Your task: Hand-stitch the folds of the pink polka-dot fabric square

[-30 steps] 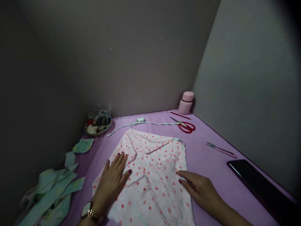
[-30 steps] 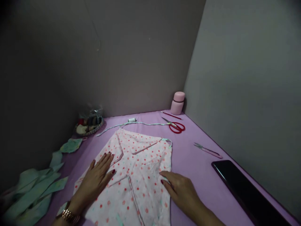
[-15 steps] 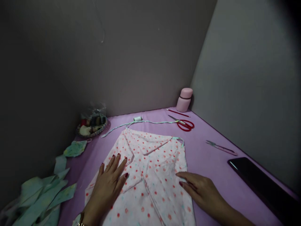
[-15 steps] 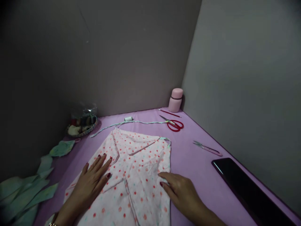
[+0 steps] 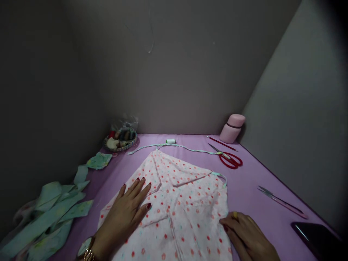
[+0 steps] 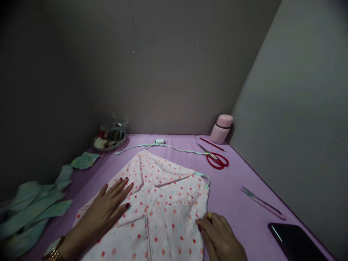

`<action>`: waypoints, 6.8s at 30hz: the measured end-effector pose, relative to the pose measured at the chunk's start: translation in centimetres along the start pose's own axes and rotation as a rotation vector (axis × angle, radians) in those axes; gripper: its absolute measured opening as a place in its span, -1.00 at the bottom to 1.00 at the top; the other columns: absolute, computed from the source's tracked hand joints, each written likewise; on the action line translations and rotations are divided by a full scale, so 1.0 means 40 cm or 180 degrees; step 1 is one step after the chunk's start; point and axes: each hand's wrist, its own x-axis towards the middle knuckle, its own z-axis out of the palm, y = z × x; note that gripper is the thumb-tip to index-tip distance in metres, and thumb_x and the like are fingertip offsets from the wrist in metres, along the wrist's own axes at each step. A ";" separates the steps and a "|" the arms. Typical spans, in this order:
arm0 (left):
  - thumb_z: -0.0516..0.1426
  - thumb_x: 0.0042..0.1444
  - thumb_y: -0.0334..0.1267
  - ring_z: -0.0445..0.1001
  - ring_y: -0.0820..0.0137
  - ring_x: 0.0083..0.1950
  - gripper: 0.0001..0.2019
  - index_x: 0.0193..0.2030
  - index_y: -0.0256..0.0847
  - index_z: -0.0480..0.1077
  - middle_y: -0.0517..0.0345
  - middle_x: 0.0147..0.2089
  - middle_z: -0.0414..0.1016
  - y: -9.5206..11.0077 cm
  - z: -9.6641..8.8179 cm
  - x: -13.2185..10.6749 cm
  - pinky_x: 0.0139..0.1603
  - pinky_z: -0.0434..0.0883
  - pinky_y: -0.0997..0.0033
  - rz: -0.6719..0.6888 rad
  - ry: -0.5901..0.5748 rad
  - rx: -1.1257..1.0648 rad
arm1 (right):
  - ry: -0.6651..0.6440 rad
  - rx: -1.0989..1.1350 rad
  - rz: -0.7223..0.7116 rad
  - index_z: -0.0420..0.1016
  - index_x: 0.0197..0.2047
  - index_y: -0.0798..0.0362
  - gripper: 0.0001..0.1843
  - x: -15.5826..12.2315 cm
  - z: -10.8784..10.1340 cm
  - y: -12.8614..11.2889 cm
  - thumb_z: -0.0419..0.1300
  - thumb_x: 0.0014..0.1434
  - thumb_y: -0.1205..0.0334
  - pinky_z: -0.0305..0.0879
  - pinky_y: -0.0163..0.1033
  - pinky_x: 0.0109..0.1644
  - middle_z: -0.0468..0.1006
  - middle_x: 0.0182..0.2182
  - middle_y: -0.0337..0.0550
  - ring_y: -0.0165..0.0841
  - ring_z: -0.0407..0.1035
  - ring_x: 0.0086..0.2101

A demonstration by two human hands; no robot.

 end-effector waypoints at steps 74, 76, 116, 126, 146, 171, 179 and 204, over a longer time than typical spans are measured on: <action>0.01 0.04 -0.08 0.31 0.43 -0.49 -0.76 -0.42 -0.15 0.39 0.24 -0.52 0.42 0.059 -0.023 0.127 -0.48 0.22 0.47 -0.1016 0.0472 -0.2370 | -0.1108 0.1858 0.1409 0.47 -0.44 0.08 -0.86 0.369 0.235 -0.253 0.14 0.06 0.21 0.08 -0.47 -0.54 0.44 -0.57 -0.26 -0.53 0.28 -0.58; 0.01 0.04 -0.07 0.31 0.43 -0.50 -0.76 -0.43 -0.16 0.39 0.24 -0.52 0.41 0.061 -0.022 0.126 -0.48 0.22 0.47 -0.1019 0.0488 -0.2387 | -0.0964 0.1887 0.1508 0.46 -0.42 0.08 -0.88 0.366 0.229 -0.256 0.16 0.04 0.22 0.09 -0.47 -0.54 0.44 -0.56 -0.27 -0.53 0.29 -0.57; 0.04 0.06 -0.23 0.45 0.33 -0.22 -0.81 -0.26 -0.13 0.45 0.15 -0.23 0.52 0.068 -0.018 0.128 -0.21 0.32 0.36 -0.1020 0.0938 -0.1431 | -0.2112 0.2416 0.2123 0.34 -0.58 0.13 -0.88 0.391 0.206 -0.226 0.06 -0.09 0.29 0.03 -0.49 -0.75 0.38 -0.73 -0.27 -0.54 0.23 -0.76; 0.02 0.07 -0.23 0.44 0.33 -0.25 -0.82 -0.28 -0.13 0.43 0.16 -0.25 0.51 0.067 -0.015 0.127 -0.25 0.29 0.36 -0.1005 0.0930 -0.1382 | -0.2067 0.2286 0.1965 0.32 -0.60 0.13 -0.67 0.395 0.194 -0.237 0.04 0.05 0.09 0.02 -0.48 -0.76 0.33 -0.77 -0.26 -0.54 0.18 -0.80; -0.12 0.19 -0.18 0.14 0.12 0.23 -0.60 0.12 -0.24 0.24 -0.04 0.24 0.21 0.071 -0.025 0.135 0.16 0.10 -0.03 0.0037 0.0822 -0.0646 | -0.1108 0.1519 0.0553 0.48 -0.25 0.13 -0.76 0.537 0.144 -0.200 0.00 0.12 0.36 0.18 -0.42 -0.48 0.44 -0.55 -0.25 -0.52 0.29 -0.57; -0.26 0.20 -0.03 -0.08 -0.04 0.32 -0.44 0.27 -0.25 0.01 -0.19 0.33 -0.02 0.061 -0.001 0.145 0.08 0.06 -0.34 -0.0388 0.0438 0.0314 | -0.1127 -0.0129 -0.1288 -0.18 0.32 0.05 -0.43 0.632 0.287 -0.165 -0.28 0.31 0.04 -0.27 0.11 0.26 -0.16 0.29 -0.17 -0.28 -0.27 0.26; -0.27 0.22 -0.03 -0.13 0.08 0.35 -0.45 0.29 -0.21 -0.04 -0.05 0.37 -0.13 0.081 -0.024 0.136 0.15 0.00 -0.31 -0.0061 0.0595 0.0233 | -0.1491 -0.0209 -0.0821 -0.23 0.34 0.05 -0.38 0.454 0.148 -0.062 -0.31 0.30 -0.03 -0.21 0.08 0.25 -0.17 0.29 -0.10 -0.23 -0.25 0.26; -0.20 0.22 -0.09 -0.03 0.16 0.32 -0.49 0.27 -0.22 0.02 -0.02 0.33 -0.07 0.115 0.003 -0.172 0.15 0.11 -0.21 0.0395 0.0288 0.0623 | -0.1990 0.0314 -0.1233 -0.14 0.32 0.15 -0.25 0.123 0.014 -0.291 -0.15 0.22 -0.16 -0.40 0.10 0.29 -0.06 0.26 0.04 -0.23 -0.22 0.26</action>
